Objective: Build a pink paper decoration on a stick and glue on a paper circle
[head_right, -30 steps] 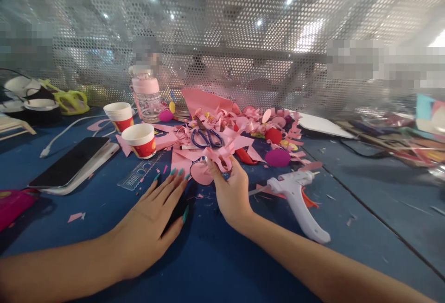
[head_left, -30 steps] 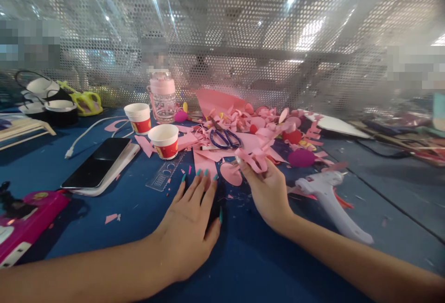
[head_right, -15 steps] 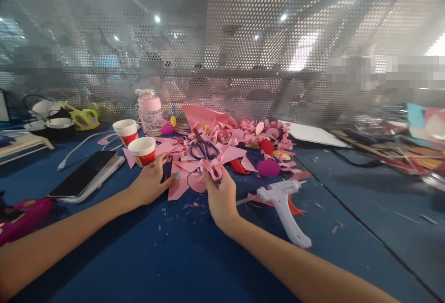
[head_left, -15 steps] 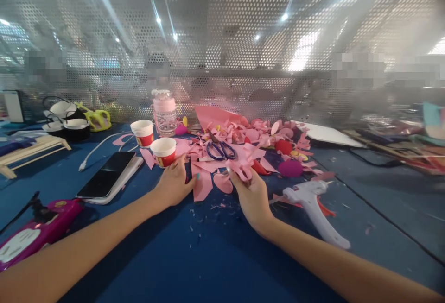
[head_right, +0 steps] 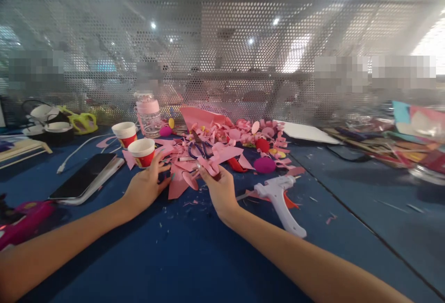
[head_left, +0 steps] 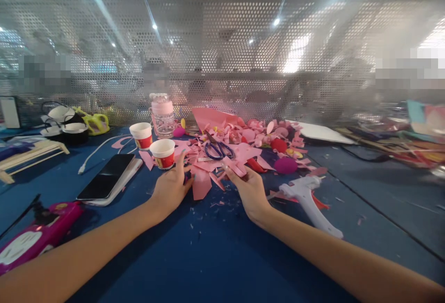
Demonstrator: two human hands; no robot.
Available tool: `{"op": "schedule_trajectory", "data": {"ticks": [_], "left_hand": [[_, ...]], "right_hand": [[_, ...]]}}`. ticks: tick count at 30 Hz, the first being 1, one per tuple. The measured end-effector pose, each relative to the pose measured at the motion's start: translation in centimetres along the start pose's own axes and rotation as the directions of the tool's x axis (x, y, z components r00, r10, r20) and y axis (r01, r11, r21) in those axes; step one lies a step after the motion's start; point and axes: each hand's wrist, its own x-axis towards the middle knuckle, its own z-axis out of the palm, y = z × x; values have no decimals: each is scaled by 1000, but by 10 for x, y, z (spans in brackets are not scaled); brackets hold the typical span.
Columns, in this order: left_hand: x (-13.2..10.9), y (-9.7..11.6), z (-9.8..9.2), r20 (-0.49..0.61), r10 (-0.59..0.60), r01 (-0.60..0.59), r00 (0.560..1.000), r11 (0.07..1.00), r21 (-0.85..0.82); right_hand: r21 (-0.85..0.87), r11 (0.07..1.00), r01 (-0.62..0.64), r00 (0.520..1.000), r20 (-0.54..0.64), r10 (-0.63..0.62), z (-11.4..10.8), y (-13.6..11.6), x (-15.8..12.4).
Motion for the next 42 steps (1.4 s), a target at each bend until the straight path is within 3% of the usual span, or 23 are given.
{"op": "schedule_trajectory", "data": {"ticks": [3,8,13,20,24,27,29,32,35,38,42], "left_hand": [[3,-5,4,-30,22,-24,999,998,-66],[6,-5,4,104,-36,49,994,991,-125],[5,-3,4,113,-26,45,993,986,-160],[10,0,3,183,6,-18,983,998,66],[10,-2,2,176,64,-83,982,991,100],[8,-3,2,156,83,-85,984,996,6],[6,-2,1,93,67,-52,993,987,-155],[3,5,-2,47,-39,57,998,849,-526],[-1,16,-3,194,-82,209,978,513,-833],[-7,26,-3,319,-99,333,943,229,-915],[-14,34,-2,436,-77,440,897,46,-897]], "right_hand": [[72,996,-56,998,23,55,1,2,2],[172,977,-122,993,25,119,4,-3,2],[223,961,-162,987,23,161,6,-8,1],[248,953,-174,984,21,174,5,-3,2],[258,948,-187,982,23,187,7,-6,2],[267,944,-195,980,26,195,7,-9,1],[271,943,-196,980,23,197,7,-10,0],[277,941,-193,980,12,197,7,-10,0],[283,939,-195,980,10,200,7,-10,0],[283,937,-205,978,25,206,8,-10,-1],[276,938,-210,977,32,209,7,-10,-1]]}}
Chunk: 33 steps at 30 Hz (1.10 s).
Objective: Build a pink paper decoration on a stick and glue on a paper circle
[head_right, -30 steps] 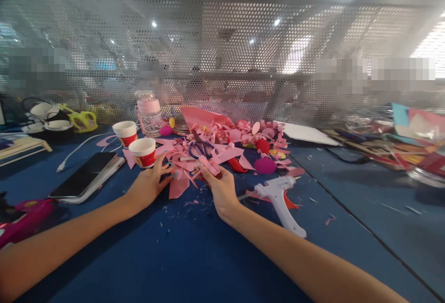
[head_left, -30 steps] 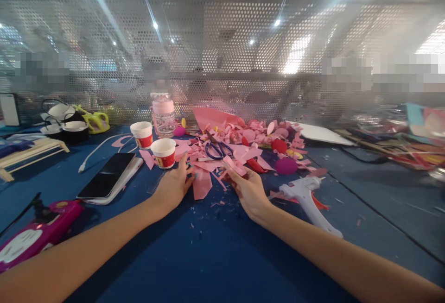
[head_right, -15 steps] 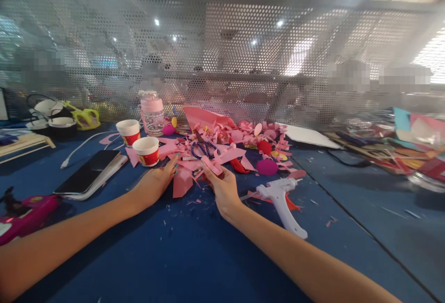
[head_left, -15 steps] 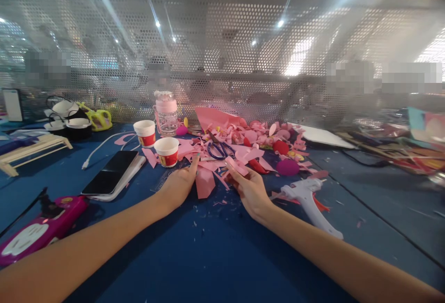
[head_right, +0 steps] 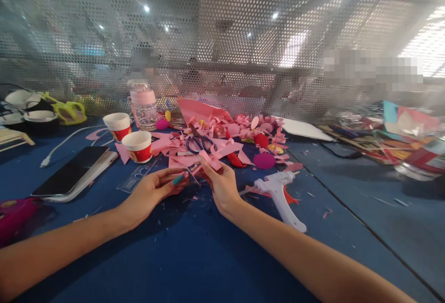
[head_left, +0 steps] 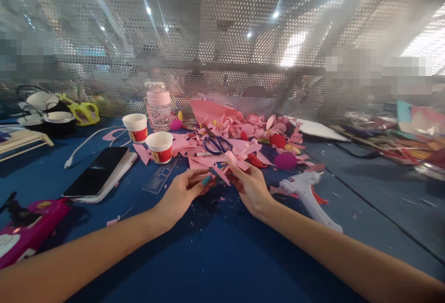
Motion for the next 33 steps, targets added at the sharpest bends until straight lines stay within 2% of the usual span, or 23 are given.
{"op": "schedule_trajectory", "data": {"ticks": [16,21,25,28,33], "left_hand": [[-5,5,1,40,-43,49,998,985,-164],[-5,7,1,37,-104,109,994,975,-194],[-6,8,1,61,-132,143,989,962,-234],[-7,9,2,64,-151,161,986,966,-202],[-8,9,2,125,-100,121,987,978,-170]], "right_hand": [[-33,999,-6,1000,-26,5,-3,3,3],[-53,999,11,999,-37,-13,-2,2,3],[-99,993,69,997,-26,-71,-2,3,2],[-132,980,147,989,-14,-151,-3,6,2],[-220,932,286,958,51,-282,-9,11,1]]}}
